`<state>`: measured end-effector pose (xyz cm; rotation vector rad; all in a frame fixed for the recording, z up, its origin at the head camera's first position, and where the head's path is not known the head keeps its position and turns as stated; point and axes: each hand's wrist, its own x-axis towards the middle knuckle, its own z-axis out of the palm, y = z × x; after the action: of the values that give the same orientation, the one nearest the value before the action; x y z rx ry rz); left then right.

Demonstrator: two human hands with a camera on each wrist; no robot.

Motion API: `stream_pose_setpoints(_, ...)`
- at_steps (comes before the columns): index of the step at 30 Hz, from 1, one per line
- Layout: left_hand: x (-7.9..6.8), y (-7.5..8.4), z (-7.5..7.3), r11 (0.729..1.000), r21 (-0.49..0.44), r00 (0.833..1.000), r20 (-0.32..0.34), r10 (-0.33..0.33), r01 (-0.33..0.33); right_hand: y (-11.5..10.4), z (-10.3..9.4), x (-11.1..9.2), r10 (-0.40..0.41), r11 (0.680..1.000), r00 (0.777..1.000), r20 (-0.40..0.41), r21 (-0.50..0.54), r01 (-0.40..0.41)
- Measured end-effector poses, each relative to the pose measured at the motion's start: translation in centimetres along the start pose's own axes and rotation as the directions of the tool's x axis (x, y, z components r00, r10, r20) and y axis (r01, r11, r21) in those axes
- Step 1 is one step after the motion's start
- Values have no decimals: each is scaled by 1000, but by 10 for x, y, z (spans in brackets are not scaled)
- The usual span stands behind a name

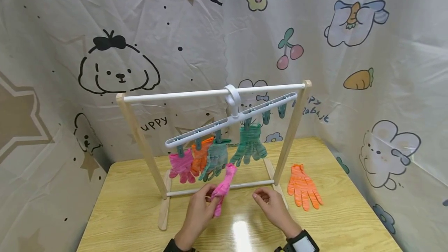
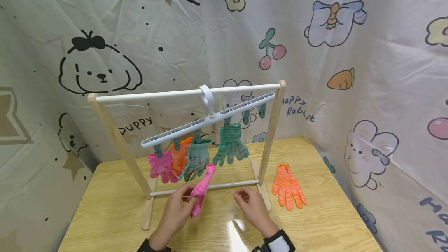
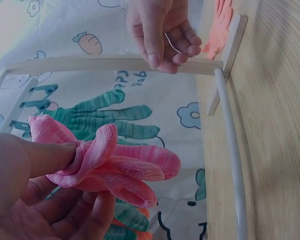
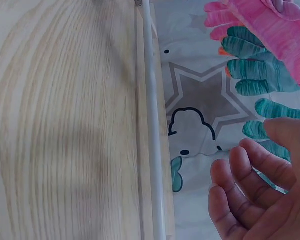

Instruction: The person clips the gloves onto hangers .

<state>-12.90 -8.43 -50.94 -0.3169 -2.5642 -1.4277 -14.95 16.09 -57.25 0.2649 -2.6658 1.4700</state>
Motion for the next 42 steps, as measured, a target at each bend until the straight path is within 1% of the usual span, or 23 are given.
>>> stream_pose_setpoints(5,3,3,7,1000,-12,1000,0,4,-4,1,-2,1,-11,1000,1000,-24,8,12)
stream_pose_setpoints(8,5,4,9,1000,-26,1000,-3,18,-18,2,-4,2,-16,1000,999,-30,5,16)
stream_pose_setpoints(17,12,5,16,999,-26,999,24,33,-33,1,-10,5,6,1000,999,-49,-3,-6)
stream_pose_setpoints(23,16,8,20,997,-50,998,25,57,-56,0,-13,5,10,1000,998,-61,-1,-10)
stream_pose_setpoints(27,18,9,23,997,-63,998,36,56,-54,0,-15,6,13,1000,998,-63,4,-12)
stream_pose_setpoints(32,20,11,24,996,-69,997,53,58,-55,-1,-18,7,4,1000,998,-69,10,-3)
stream_pose_setpoints(38,23,14,23,996,-55,996,60,70,-67,-2,-22,10,-3,1000,997,-77,-5,3)
stream_pose_setpoints(42,25,16,23,996,-56,994,69,80,-76,-2,-26,12,-28,999,995,-94,-21,26)
